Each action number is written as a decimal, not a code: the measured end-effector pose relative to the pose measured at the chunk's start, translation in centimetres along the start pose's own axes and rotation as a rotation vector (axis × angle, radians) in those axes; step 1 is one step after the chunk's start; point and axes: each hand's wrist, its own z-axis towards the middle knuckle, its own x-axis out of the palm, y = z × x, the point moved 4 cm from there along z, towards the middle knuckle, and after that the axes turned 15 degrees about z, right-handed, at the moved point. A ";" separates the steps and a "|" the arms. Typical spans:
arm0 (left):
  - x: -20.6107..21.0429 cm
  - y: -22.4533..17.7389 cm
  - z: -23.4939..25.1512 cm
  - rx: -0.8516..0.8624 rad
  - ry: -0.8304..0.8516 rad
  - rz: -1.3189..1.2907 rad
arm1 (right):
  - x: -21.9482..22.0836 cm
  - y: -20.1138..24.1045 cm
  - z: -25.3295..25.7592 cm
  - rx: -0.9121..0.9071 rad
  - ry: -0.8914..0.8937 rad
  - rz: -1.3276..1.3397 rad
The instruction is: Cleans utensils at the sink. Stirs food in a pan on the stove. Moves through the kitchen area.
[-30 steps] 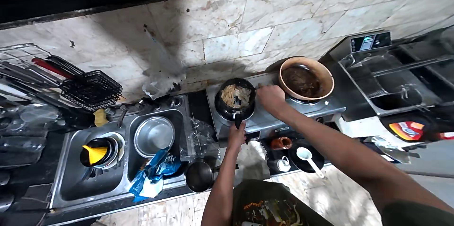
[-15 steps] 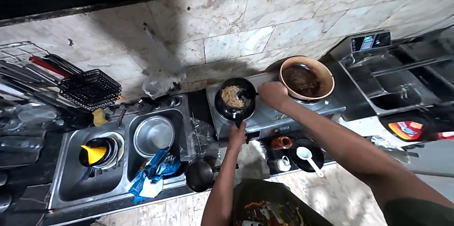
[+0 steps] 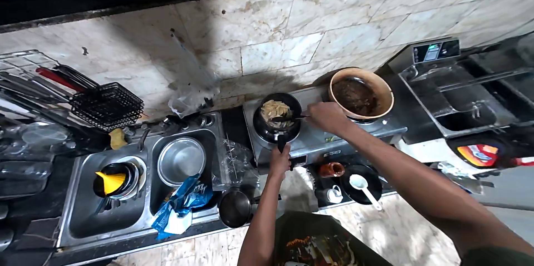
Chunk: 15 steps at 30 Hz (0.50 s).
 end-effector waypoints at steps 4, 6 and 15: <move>0.1 0.0 0.0 -0.004 -0.007 -0.008 | 1.5 1.4 -0.1 -0.086 0.031 -0.102; 0.2 -0.1 0.0 -0.010 -0.012 -0.002 | 3.0 1.9 0.7 -0.088 -0.008 -0.084; 0.2 0.1 -0.1 -0.009 -0.011 0.002 | 1.6 2.0 1.3 0.134 -0.174 -0.030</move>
